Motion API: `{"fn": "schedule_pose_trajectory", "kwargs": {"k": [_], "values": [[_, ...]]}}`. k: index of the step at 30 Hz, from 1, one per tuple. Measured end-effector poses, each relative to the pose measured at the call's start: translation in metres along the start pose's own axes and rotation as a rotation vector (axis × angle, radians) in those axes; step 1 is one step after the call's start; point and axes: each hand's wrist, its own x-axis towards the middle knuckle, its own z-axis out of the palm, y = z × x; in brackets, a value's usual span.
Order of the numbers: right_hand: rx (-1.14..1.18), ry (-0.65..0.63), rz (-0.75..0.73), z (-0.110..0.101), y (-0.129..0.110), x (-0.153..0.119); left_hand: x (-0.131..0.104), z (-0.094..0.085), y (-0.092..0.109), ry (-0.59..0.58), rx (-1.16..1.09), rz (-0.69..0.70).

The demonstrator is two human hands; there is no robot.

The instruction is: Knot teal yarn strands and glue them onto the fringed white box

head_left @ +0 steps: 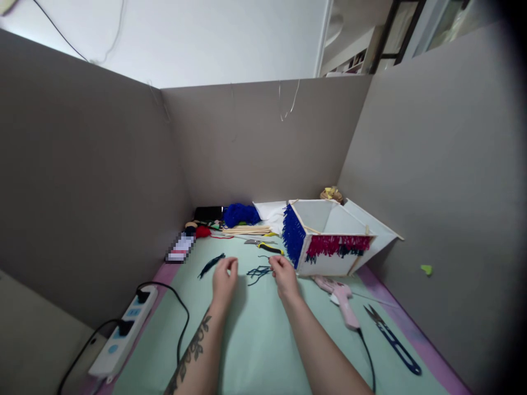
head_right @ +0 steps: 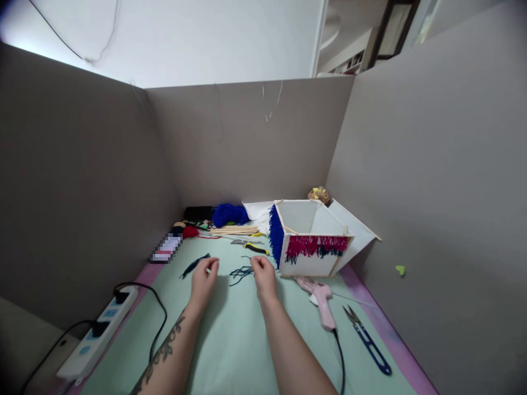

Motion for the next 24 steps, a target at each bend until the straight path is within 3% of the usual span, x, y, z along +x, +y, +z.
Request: {"fn": "schedule_pose_trajectory", "kwargs": {"k": [2, 3, 6, 10, 15, 20, 24], "values": [[-0.054, -0.155, -0.083, 0.004, -0.005, -0.006, -0.007, 0.012, 0.006, -0.22, -0.224, -0.009], [-0.087, -0.237, -0.116, 0.007, -0.007, -0.01, -0.01, 0.017, 0.009, -0.265, -0.313, -0.038], [-0.198, -0.38, -0.18, 0.012, -0.013, -0.019, -0.013, 0.023, 0.013, -0.265, -0.527, -0.164], [-0.309, -0.401, -0.287, 0.015, -0.019, -0.025, -0.01, 0.016, 0.009, -0.32, -0.776, -0.369], [-0.214, -0.481, -0.396, 0.014, -0.029, -0.033, -0.009, 0.015, 0.005, -0.439, -0.985, -0.519], [-0.039, -0.578, -0.28, 0.014, -0.027, -0.034, -0.01, 0.016, 0.006, -0.443, -0.938, -0.527], [-0.017, -0.427, -0.201, 0.014, -0.019, -0.026, -0.01, 0.014, 0.009, -0.405, -0.901, -0.483]]}}
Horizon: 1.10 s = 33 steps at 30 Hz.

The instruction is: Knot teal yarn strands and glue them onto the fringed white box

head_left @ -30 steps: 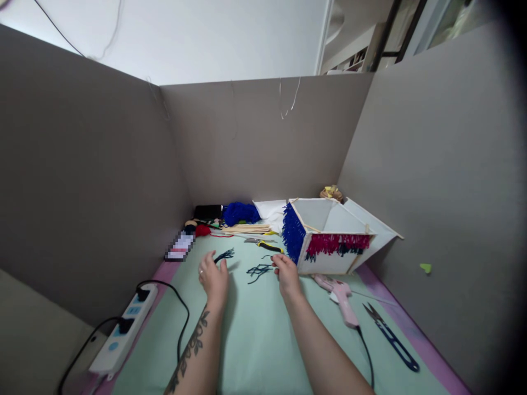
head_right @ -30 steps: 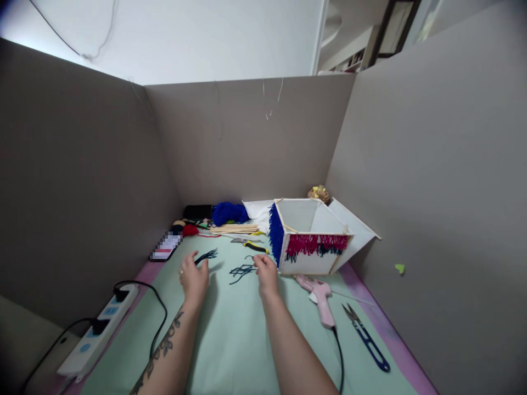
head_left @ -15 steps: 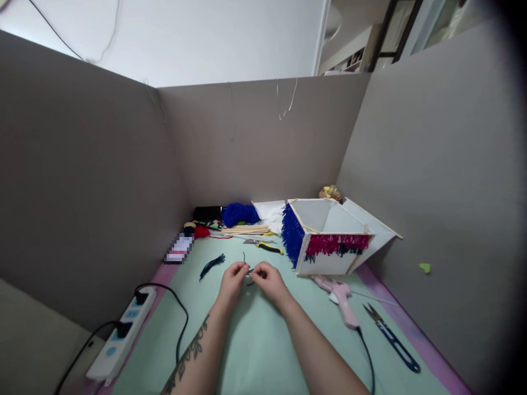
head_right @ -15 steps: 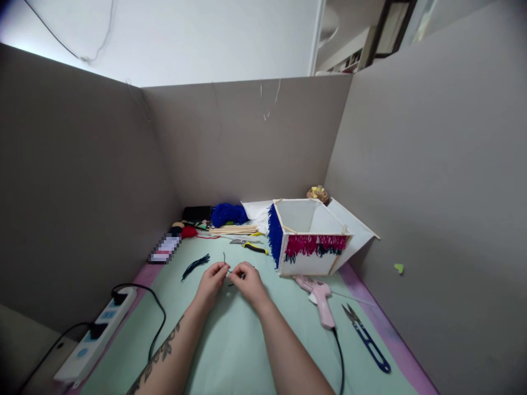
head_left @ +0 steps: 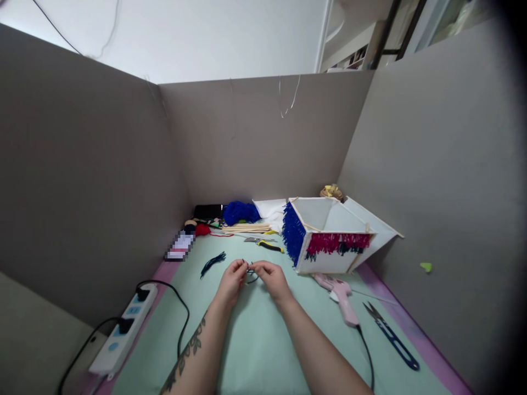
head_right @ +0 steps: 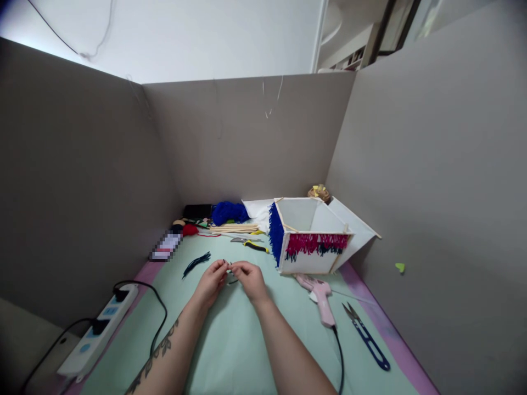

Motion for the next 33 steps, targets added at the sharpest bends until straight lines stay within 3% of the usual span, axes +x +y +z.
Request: {"fn": "schedule_pose_trajectory", "kwargs": {"k": [4, 8, 12, 17, 26, 33], "values": [[0.121, 0.197, 0.086, -0.001, 0.008, 0.005, 0.0, 0.003, 0.001, -0.031, -0.015, 0.056], [0.196, 0.213, 0.177, 0.0, 0.013, 0.007, 0.003, 0.004, -0.004, -0.029, 0.111, 0.142], [0.092, 0.243, 0.174, -0.001, 0.018, 0.008, 0.003, 0.003, -0.008, 0.025, 0.423, 0.312], [0.067, 0.239, 0.216, 0.0, 0.022, 0.007, -0.003, 0.005, -0.008, 0.034, 0.744, 0.489], [0.055, 0.161, 0.252, 0.0, 0.023, 0.006, -0.008, 0.004, -0.007, 0.073, 0.733, 0.514], [-0.063, 0.094, 0.198, 0.004, 0.015, 0.003, -0.011, -0.001, -0.008, 0.105, 0.885, 0.578]]}}
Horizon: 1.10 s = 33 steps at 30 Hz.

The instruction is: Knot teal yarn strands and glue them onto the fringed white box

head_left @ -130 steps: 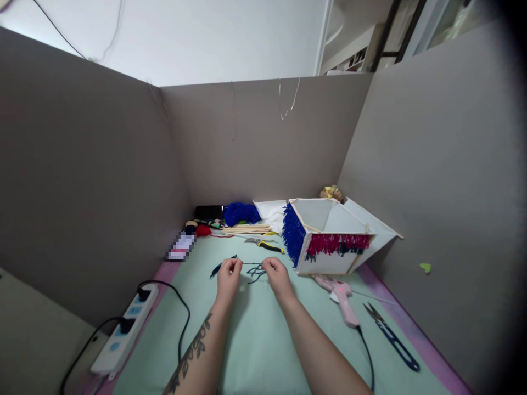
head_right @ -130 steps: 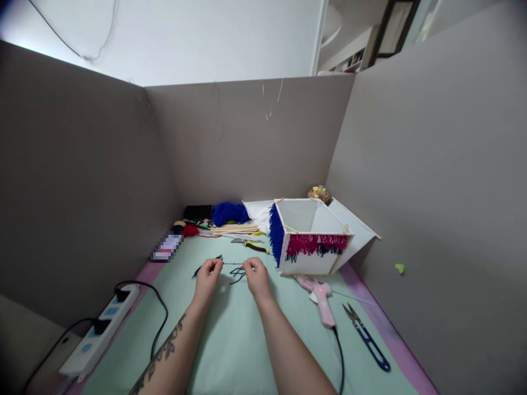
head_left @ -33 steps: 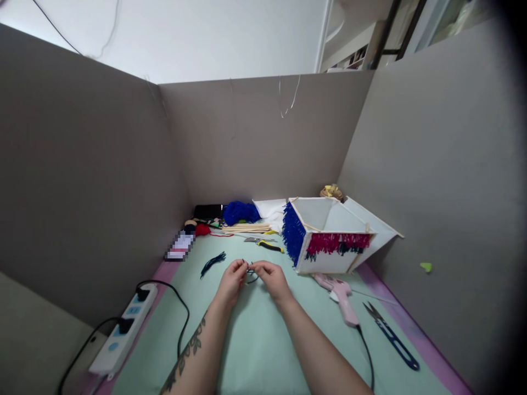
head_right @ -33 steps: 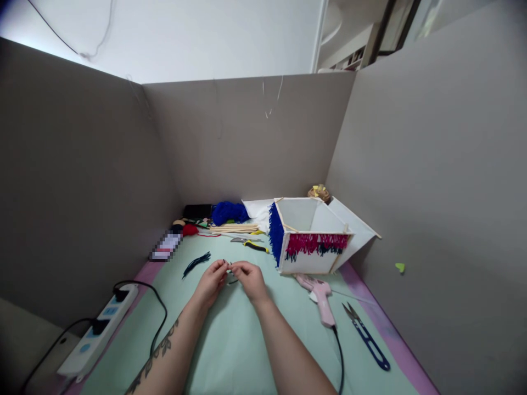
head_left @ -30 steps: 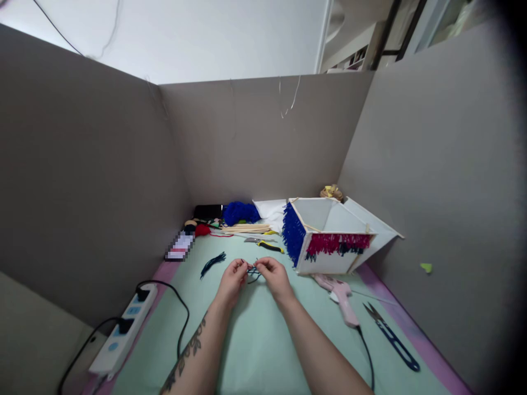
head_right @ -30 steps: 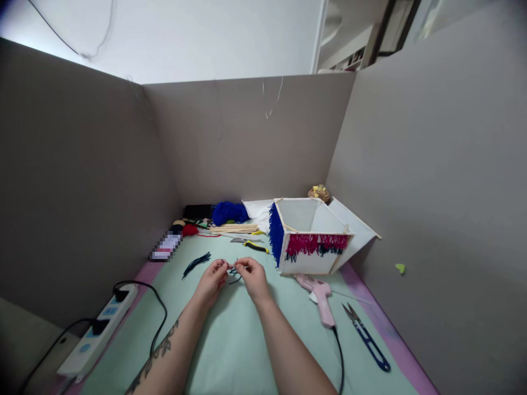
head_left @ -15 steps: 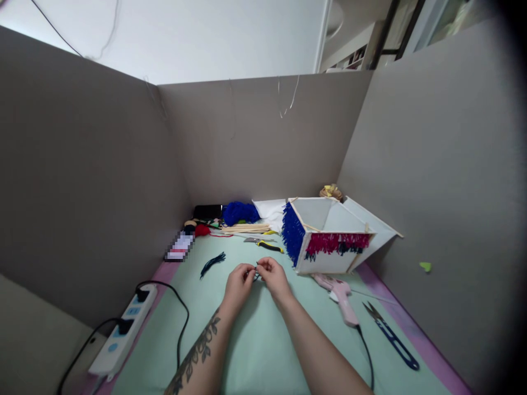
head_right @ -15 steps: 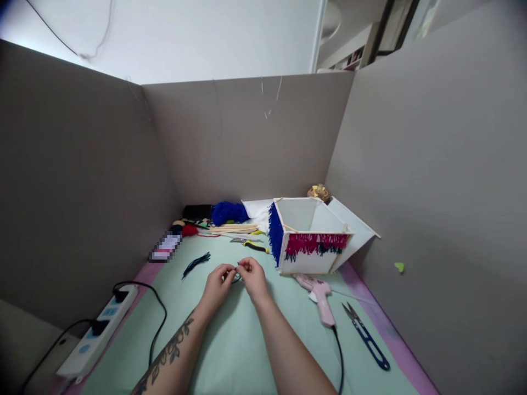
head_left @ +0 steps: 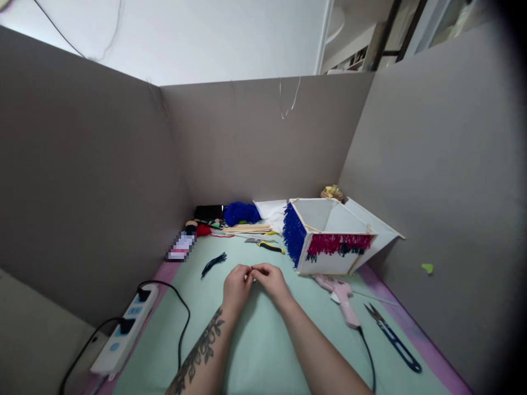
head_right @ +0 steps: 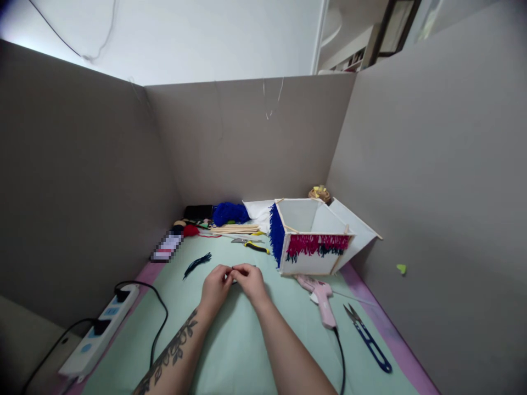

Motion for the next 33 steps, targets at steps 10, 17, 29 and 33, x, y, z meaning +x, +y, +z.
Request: {"fn": "schedule_pose_trajectory", "kwargs": {"k": [10, 17, 29, 33], "values": [[-0.067, 0.069, -0.031, -0.002, -0.001, 0.001, 0.003, 0.006, 0.007, 0.005, -0.088, -0.056], [-0.026, 0.106, -0.011, -0.005, 0.002, 0.002, 0.005, 0.013, 0.0, -0.019, -0.301, -0.156], [-0.081, -0.035, -0.076, -0.012, -0.011, 0.002, 0.01, 0.007, 0.003, -0.079, -0.766, -0.559], [-0.16, -0.067, -0.079, -0.012, -0.014, 0.0, 0.011, 0.005, 0.002, -0.066, -0.751, -0.587]]}}
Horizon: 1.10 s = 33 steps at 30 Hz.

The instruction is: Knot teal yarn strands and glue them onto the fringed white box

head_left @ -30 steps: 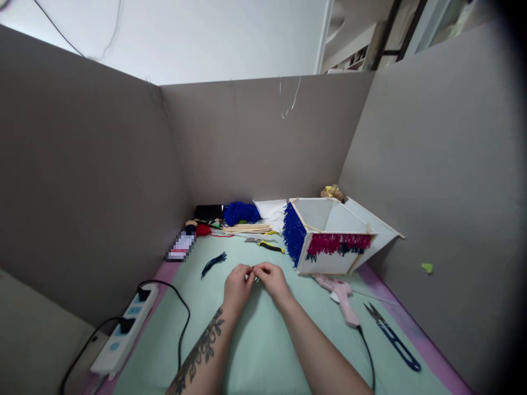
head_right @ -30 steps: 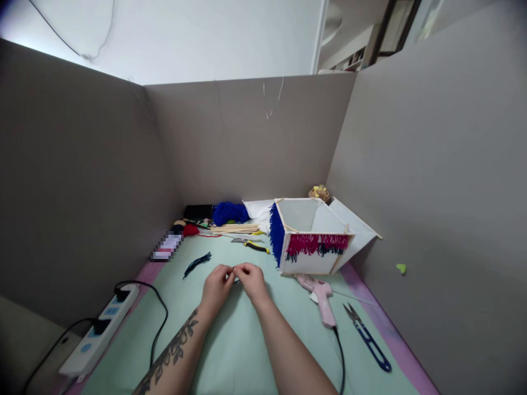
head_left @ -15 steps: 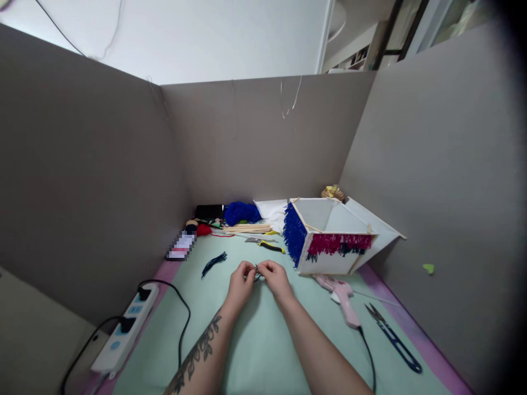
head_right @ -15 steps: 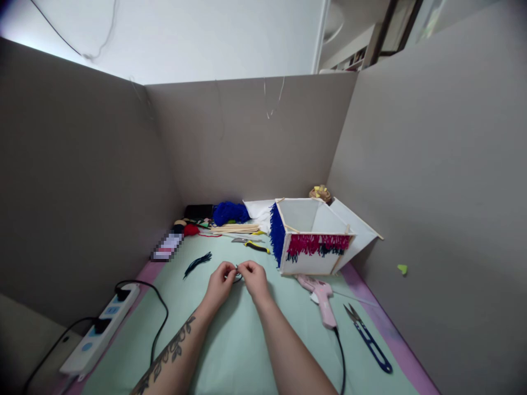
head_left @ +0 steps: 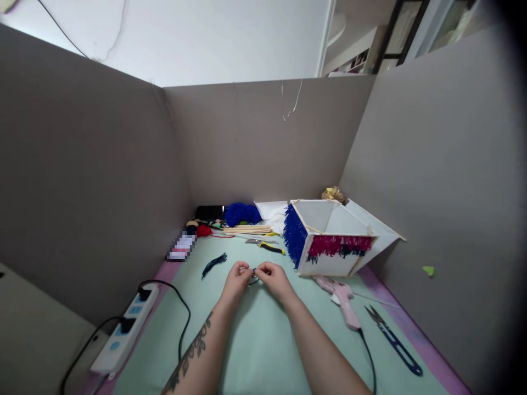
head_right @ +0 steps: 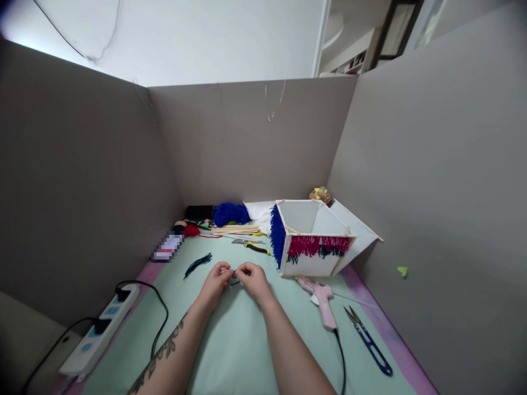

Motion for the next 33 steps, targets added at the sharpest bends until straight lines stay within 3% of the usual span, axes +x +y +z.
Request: {"fn": "schedule_pose_trajectory", "kwargs": {"k": [10, 17, 26, 33], "values": [[-0.14, 0.04, -0.028, 0.002, 0.01, 0.002, 0.007, -0.003, -0.01, 0.005, 0.041, 0.092], [-0.238, 0.115, -0.188, 0.005, 0.01, 0.0, 0.007, -0.002, -0.009, -0.005, 0.058, 0.215], [-0.395, 0.255, -0.432, 0.01, 0.008, -0.006, -0.002, 0.001, 0.0, -0.141, -0.086, 0.033], [-0.36, 0.261, -0.461, 0.012, 0.009, -0.007, -0.004, 0.003, 0.001, -0.166, -0.07, 0.026]]}}
